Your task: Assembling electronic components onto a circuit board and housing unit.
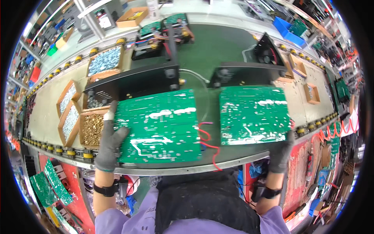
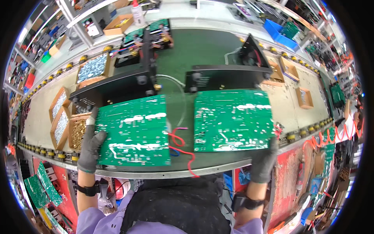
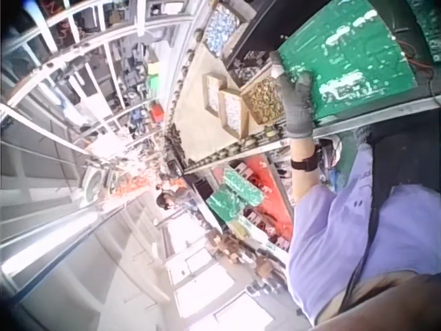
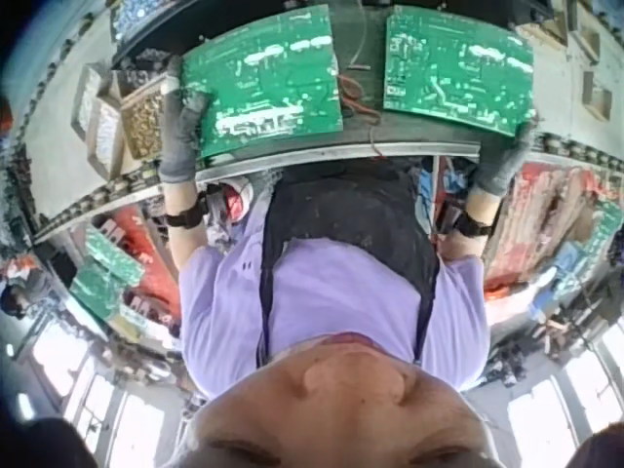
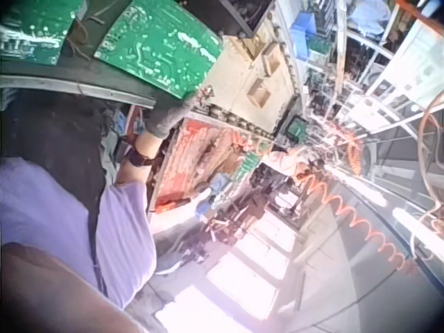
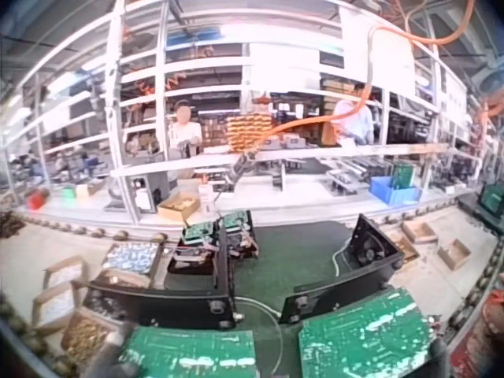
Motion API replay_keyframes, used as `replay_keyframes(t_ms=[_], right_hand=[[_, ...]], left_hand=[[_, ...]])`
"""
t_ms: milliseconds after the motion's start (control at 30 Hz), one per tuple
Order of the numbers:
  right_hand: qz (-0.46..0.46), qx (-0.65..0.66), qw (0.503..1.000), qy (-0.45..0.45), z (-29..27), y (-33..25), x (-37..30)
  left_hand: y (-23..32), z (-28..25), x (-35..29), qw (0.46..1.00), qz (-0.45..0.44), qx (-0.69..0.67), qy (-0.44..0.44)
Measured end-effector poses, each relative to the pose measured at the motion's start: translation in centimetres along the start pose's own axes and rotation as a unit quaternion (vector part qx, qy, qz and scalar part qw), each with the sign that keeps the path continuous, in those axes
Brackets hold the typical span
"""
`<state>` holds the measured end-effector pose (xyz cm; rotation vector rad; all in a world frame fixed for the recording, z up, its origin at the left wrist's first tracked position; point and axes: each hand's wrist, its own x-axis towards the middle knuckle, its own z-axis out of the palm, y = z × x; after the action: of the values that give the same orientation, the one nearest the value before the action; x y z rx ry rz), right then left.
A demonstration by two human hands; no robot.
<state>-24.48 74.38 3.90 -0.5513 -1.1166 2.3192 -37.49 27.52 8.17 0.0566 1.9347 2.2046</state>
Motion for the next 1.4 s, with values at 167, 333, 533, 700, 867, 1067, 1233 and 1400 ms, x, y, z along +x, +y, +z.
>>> replay_keyframes(t_ms=[167,333,533,700,867,1067,1233,1400], right_hand=[[0.022,-0.42,0.899,0.126,-2.1,-5.8,0.3],[-0.045,-0.496,0.861,0.106,-7.5,-7.4,2.8],[-0.06,-0.534,0.836,0.113,-11.1,-8.7,5.8],[-0.086,-0.427,0.889,0.144,-9.3,-7.4,4.2],[-0.121,-0.409,0.894,0.139,-6.6,-6.8,1.7],[-0.13,-0.398,0.899,0.131,-11.2,-8.8,-0.4],[-0.104,-0.845,0.334,0.405,-20.6,-14.7,-1.4],[0.027,-0.903,0.339,0.262,-27.1,-18.9,-4.1]], left_hand=[[-1.2,0.4,0.5,0.979,0.034,0.199,0.006],[-0.2,-0.5,1.0,0.985,-0.001,0.15,-0.087],[0.4,-6.6,4.2,0.943,-0.17,0.279,-0.06],[-4.1,-4.5,7.3,0.75,0.043,0.654,-0.087],[-6.5,-2.9,10.1,0.629,0.031,0.773,-0.069],[-8.5,-4.6,10.7,0.641,0.017,0.764,-0.075],[-8.3,-5.1,10.6,0.789,0.05,0.606,-0.09],[-6.2,-4.7,9.1,0.791,0.033,0.611,-0.018]])
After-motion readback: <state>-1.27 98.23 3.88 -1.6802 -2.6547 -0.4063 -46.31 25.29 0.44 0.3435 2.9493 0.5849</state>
